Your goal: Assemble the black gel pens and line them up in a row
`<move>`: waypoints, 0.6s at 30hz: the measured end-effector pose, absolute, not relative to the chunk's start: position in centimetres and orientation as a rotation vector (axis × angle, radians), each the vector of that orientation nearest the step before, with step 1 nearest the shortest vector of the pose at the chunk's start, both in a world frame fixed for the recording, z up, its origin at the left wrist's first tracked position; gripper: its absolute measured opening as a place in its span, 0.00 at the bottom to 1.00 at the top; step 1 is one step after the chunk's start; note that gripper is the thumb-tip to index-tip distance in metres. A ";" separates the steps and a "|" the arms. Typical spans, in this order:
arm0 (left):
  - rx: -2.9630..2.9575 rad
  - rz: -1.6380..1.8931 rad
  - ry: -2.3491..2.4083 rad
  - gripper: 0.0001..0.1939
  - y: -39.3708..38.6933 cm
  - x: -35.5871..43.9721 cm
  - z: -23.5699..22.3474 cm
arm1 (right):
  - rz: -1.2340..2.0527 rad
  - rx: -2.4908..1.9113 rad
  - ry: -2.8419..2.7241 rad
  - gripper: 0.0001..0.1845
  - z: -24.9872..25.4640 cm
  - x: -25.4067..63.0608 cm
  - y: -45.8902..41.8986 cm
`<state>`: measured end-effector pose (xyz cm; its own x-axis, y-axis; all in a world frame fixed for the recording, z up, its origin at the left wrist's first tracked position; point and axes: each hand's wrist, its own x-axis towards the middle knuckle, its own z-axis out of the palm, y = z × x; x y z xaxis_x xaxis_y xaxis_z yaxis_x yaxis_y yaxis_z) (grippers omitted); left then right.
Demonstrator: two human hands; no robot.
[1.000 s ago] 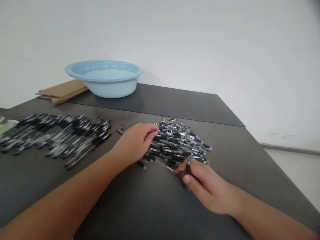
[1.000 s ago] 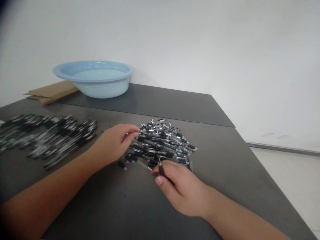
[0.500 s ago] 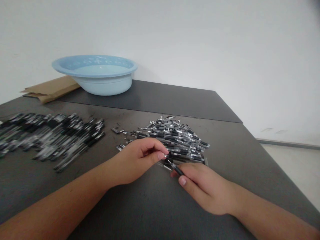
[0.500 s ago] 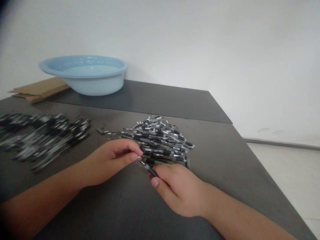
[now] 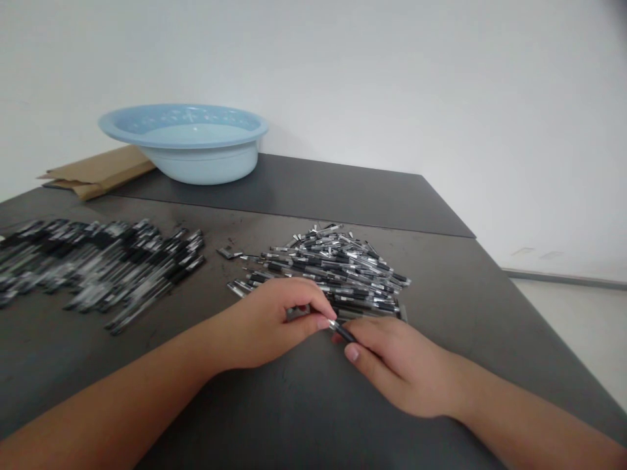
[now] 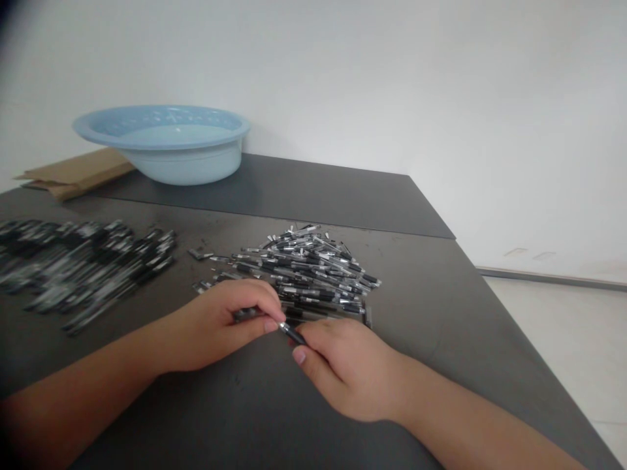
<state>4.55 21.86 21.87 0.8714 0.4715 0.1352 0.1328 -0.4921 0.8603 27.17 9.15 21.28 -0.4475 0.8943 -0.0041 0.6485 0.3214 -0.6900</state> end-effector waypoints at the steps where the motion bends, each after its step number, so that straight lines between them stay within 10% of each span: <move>1: 2.066 0.456 0.437 0.06 21.8 4.6 21.8 | 0.895 -1.371 -2.216 0.12 21.3 27.2 9.1; 18: 1.671 0.418 0.572 0.06 21.5 5.3 20.4 | 1.224 -1.409 -1.608 0.08 18.6 26.9 8.3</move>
